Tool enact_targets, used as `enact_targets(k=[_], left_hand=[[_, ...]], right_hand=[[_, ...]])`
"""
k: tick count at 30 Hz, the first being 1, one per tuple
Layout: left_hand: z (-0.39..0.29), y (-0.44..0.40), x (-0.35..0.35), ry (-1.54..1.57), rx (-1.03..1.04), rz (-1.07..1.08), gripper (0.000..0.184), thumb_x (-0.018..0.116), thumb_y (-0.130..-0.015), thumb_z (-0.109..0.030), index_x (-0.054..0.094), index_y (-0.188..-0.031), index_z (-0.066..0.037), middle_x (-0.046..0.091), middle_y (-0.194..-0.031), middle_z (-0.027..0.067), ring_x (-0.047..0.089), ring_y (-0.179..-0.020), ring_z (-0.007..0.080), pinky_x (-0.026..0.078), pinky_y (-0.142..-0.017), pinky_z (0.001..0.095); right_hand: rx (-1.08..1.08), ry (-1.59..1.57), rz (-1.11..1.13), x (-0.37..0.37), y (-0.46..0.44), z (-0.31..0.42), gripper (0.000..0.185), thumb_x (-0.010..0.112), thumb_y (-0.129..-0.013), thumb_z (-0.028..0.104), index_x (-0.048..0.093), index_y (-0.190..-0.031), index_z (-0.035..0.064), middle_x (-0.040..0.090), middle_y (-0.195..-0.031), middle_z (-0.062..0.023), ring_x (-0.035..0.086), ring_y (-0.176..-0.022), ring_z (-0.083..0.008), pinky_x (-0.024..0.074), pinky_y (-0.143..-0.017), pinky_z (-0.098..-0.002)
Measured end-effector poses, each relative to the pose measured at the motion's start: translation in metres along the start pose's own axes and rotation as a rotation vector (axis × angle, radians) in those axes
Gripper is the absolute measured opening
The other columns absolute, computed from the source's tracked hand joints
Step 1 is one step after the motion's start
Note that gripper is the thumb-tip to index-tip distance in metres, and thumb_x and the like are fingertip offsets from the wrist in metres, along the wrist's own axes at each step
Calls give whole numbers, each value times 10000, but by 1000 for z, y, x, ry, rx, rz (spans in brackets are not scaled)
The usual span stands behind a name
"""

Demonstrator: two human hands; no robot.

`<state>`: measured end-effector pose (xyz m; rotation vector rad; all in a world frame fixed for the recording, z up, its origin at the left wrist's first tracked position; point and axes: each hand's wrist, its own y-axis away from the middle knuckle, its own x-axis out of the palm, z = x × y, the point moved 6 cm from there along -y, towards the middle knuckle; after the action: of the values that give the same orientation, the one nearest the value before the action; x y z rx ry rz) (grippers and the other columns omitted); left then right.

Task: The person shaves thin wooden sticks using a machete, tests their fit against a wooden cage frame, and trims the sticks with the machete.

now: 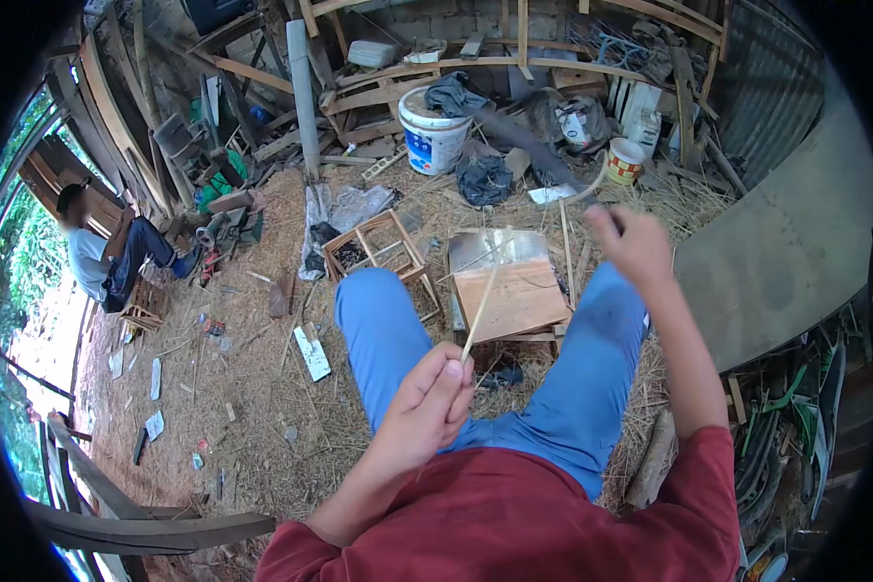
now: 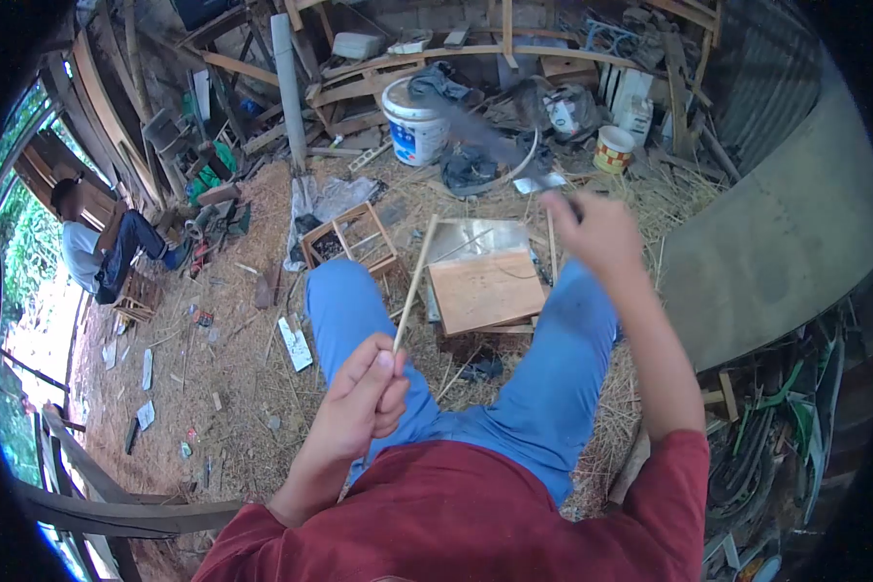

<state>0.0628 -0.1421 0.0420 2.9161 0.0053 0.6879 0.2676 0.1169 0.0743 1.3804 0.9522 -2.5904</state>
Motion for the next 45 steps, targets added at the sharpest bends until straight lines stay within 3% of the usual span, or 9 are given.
enact_targets(k=[7, 10, 15, 22, 29, 35, 38, 40, 45], left_hand=[[-1, -15, -22, 63, -21, -115, 214, 375, -1138, -308, 462, -1026, -148, 268, -625, -72, 178, -449, 30, 142, -400, 230], [-3, -21, -11, 66, -47, -67, 224, 384, -1137, -317, 463, -1019, -143, 281, -636, -70, 191, -462, 30, 152, -406, 231], [3, -24, -5, 116, -113, -113, 235, 410, -1132, -327, 469, -998, -142, 293, -643, -68, 213, -472, 28, 156, -416, 238], [18, -20, -4, 90, -132, -193, 203, 430, -1129, -310, 496, -1017, -155, 299, -650, -74, 220, -470, 33, 171, -413, 245], [12, -25, -5, -90, 106, -158, 197, 386, -1136, -300, 457, -1023, -156, 303, -622, -80, 214, -435, 17, 149, -389, 222], [18, -33, -23, -58, -8, -189, 207, 376, -1139, -315, 449, -1017, -166, 298, -621, -82, 190, -440, 15, 144, -382, 223], [19, -17, -28, 7, -81, -186, 208, 371, -1140, -316, 448, -1016, -167, 288, -624, -81, 182, -444, 19, 141, -389, 222], [19, -3, -30, 26, -79, -192, 208, 373, -1139, -312, 447, -1013, -164, 284, -627, -78, 183, -448, 22, 139, -394, 225], [24, -16, -46, 129, -72, -218, 215, 383, -1134, -303, 446, -998, -150, 277, -646, -67, 190, -464, 29, 141, -410, 233]], right_hand=[[6, -270, 95, 10, 35, 24, 500, 721, -897, 498, 766, -980, 7, 675, -669, -164, 681, -626, -315, 508, -600, -401], [-187, -357, 97, 13, 59, 71, 437, 756, -855, 456, 683, -843, 25, 582, -610, -114, 590, -547, -248, 449, -538, -383], [-566, -210, 158, 18, 76, 117, 574, 756, -792, 647, 624, -670, 101, 598, -562, -84, 642, -514, -278, 484, -487, -390], [-670, -161, 129, 26, 71, 118, 589, 742, -791, 664, 629, -671, 98, 572, -539, -83, 623, -497, -283, 472, -477, -394], [-610, -159, 133, 36, 39, 84, 562, 723, -812, 633, 596, -719, 93, 602, -599, -89, 648, -562, -313, 494, -527, -422], [-512, -24, 143, 55, 22, 70, 569, 700, -820, 643, 641, -711, 88, 623, -610, -112, 653, -571, -331, 498, -540, -443], [-401, -5, 217, 62, 2, 42, 643, 646, -857, 687, 694, -730, 59, 643, -620, -156, 676, -604, -342, 525, -595, -462], [35, -47, 128, 50, -24, 1, 645, 629, -878, 682, 736, -806, 50, 654, -646, -181, 680, -632, -364, 519, -607, -487], [31, -157, 136, 40, 7, 19, 619, 652, -877, 654, 746, -839, 43, 656, -654, -183, 684, -655, -372, 522, -603, -469]])
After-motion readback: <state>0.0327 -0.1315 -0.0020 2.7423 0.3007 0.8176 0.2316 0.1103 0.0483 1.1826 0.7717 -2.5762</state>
